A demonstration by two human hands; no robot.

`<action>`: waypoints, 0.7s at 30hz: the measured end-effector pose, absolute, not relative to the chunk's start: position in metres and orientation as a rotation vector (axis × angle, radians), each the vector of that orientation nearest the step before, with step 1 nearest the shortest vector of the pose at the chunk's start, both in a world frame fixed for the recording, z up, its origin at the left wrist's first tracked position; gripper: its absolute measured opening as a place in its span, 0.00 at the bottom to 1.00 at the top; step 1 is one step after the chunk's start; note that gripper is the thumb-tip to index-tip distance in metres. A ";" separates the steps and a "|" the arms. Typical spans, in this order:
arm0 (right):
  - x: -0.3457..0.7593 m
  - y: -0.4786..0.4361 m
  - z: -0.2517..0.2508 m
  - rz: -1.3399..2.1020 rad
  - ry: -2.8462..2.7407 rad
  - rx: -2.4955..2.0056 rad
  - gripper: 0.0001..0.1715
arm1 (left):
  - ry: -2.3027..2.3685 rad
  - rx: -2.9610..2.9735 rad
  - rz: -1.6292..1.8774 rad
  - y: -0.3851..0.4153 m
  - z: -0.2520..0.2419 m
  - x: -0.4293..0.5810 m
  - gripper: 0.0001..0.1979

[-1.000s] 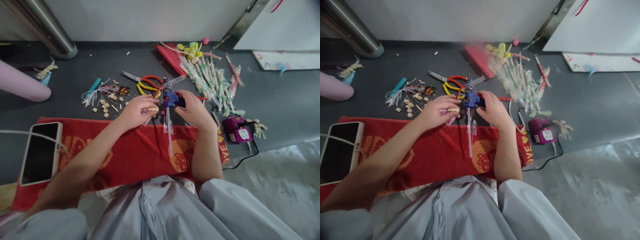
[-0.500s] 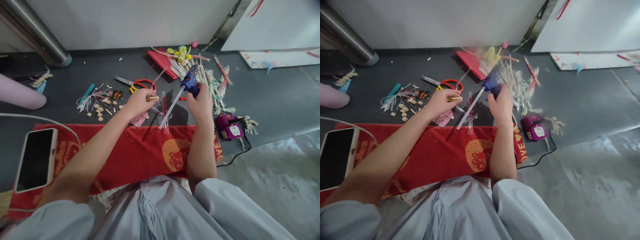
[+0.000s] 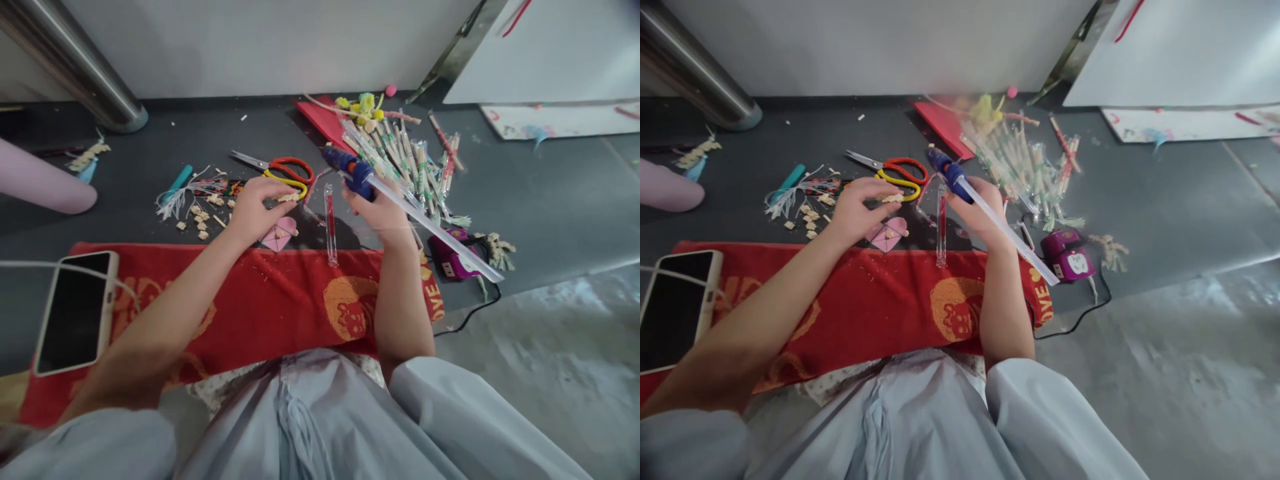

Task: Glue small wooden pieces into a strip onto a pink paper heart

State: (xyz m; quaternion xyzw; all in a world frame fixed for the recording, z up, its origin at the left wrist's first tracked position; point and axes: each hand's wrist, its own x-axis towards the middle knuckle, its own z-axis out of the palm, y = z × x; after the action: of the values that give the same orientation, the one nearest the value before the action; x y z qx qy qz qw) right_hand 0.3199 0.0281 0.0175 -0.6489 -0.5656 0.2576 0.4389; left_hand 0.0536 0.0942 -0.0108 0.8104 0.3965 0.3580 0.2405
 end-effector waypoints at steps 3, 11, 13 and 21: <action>0.301 0.024 0.019 0.653 -1.539 -1.531 0.15 | 1.136 2.106 1.084 0.079 -0.014 0.028 0.10; 0.270 0.018 0.008 0.923 -1.602 -1.244 0.28 | 1.175 1.946 1.389 0.061 -0.040 -0.002 0.10; 0.267 0.015 0.007 1.089 -1.556 -1.228 0.36 | 1.150 1.898 1.432 0.063 -0.050 -0.003 0.10; 0.267 0.009 0.013 1.291 -1.577 -1.224 0.42 | 1.142 1.779 1.456 0.065 -0.060 -0.005 0.16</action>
State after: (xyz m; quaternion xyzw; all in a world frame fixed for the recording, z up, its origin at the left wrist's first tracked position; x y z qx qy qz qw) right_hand 0.2668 0.0086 0.0133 -0.4778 -0.6156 0.5037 0.3729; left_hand -0.0052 0.0646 -0.0597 0.6647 0.4265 0.5441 0.2833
